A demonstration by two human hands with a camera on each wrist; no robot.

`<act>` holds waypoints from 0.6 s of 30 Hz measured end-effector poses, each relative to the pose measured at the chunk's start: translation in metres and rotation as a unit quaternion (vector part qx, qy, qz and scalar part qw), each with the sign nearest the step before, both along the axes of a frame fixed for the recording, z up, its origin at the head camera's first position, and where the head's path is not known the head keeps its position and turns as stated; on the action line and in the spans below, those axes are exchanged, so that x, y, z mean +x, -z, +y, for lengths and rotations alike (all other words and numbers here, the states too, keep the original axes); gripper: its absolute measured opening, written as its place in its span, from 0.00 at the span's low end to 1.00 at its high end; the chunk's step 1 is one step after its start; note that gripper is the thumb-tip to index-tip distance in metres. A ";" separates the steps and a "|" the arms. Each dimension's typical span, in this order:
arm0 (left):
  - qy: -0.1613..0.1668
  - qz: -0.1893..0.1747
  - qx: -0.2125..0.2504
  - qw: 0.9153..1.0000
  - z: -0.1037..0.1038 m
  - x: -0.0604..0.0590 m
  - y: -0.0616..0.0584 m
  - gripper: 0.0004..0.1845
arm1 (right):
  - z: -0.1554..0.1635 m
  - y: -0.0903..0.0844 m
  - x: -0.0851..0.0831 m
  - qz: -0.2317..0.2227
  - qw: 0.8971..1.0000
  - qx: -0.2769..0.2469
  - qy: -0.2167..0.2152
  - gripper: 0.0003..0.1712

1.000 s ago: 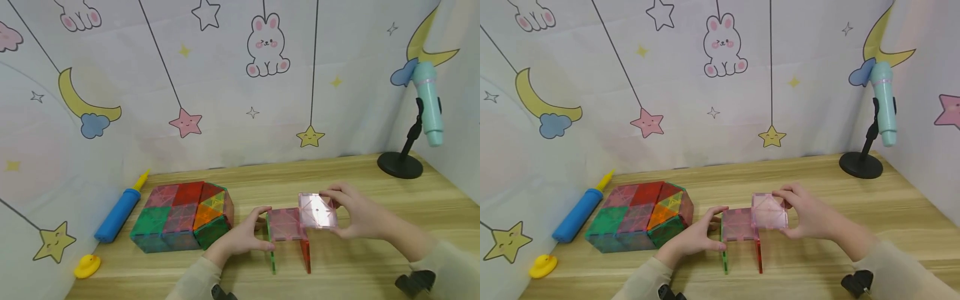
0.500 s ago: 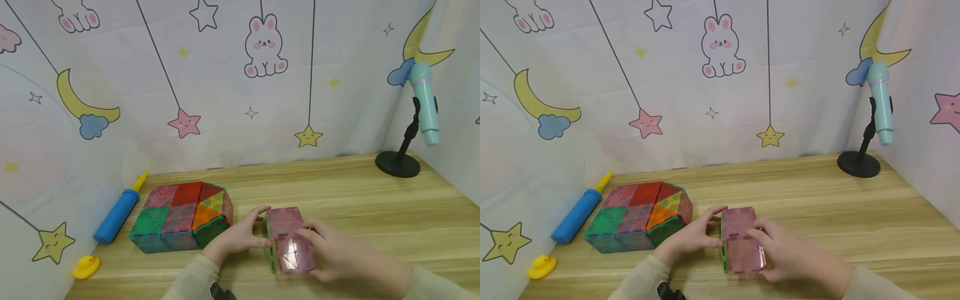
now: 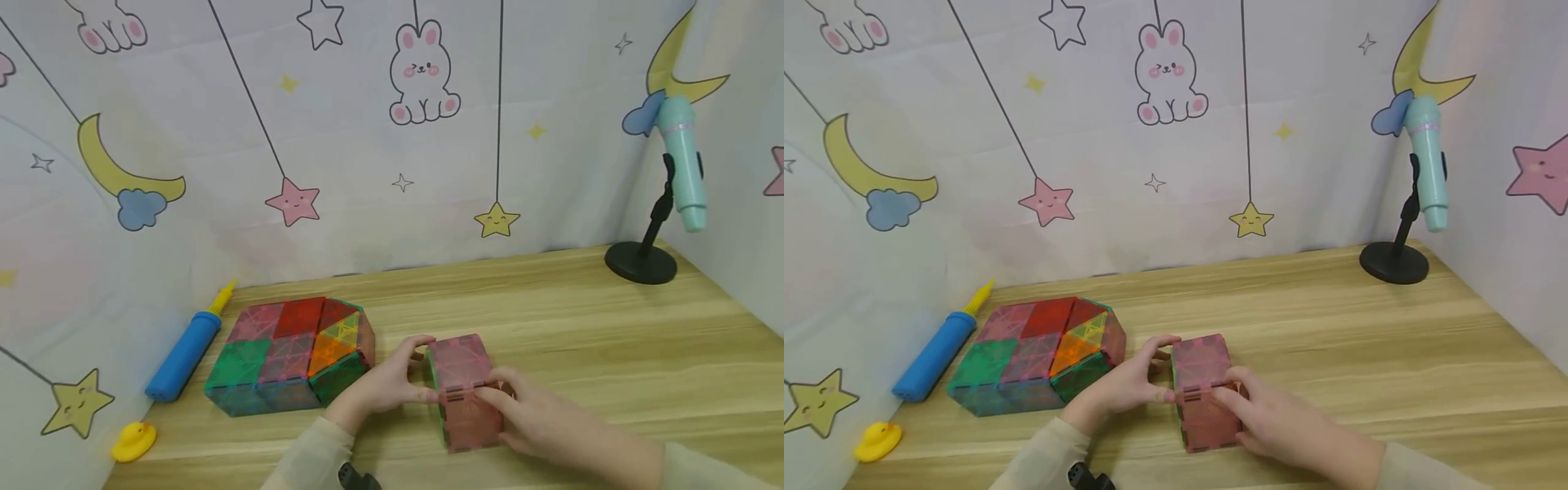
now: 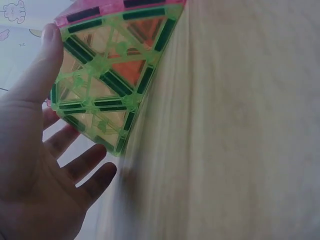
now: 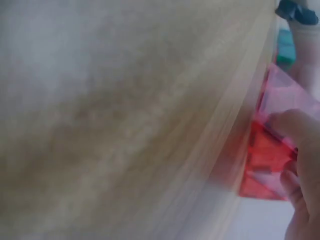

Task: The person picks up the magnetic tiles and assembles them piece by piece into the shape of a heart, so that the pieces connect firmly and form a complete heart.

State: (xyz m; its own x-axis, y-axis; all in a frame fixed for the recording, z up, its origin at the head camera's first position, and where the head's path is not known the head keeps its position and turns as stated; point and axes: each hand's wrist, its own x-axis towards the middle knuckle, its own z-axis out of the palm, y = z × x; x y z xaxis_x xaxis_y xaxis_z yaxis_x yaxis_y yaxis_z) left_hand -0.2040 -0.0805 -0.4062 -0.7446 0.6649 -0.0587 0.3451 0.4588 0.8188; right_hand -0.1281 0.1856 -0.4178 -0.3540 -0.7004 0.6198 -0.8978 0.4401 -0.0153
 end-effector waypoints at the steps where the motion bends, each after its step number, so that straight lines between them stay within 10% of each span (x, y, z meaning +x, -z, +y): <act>1: -0.005 0.008 0.000 1.000 -0.001 0.000 0.000 0.42 | 0.002 0.001 -0.002 -0.015 1.000 -0.007 0.004 0.26; 6: -0.015 0.050 0.006 0.999 -0.003 0.000 -0.001 0.27 | 0.014 -0.003 -0.009 -0.131 0.988 -0.036 0.073 0.31; 11: 0.001 0.067 -0.009 0.998 0.000 0.001 -0.001 0.40 | 0.021 -0.014 -0.012 -0.298 0.944 -0.048 0.130 0.38; 18: 0.034 0.067 -0.012 0.997 0.004 0.002 -0.004 0.49 | 0.016 -0.019 -0.016 -0.310 0.941 -0.018 0.133 0.46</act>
State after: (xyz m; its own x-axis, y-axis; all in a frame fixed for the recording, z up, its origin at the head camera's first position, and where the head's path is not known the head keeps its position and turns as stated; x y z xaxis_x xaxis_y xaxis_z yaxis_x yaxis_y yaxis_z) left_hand -0.2022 -0.0768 -0.4025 -0.6994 0.7144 0.0226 0.4828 0.4488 0.7520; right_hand -0.1438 0.2011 -0.3986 -0.8151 -0.5186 0.2580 -0.5698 0.6379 -0.5180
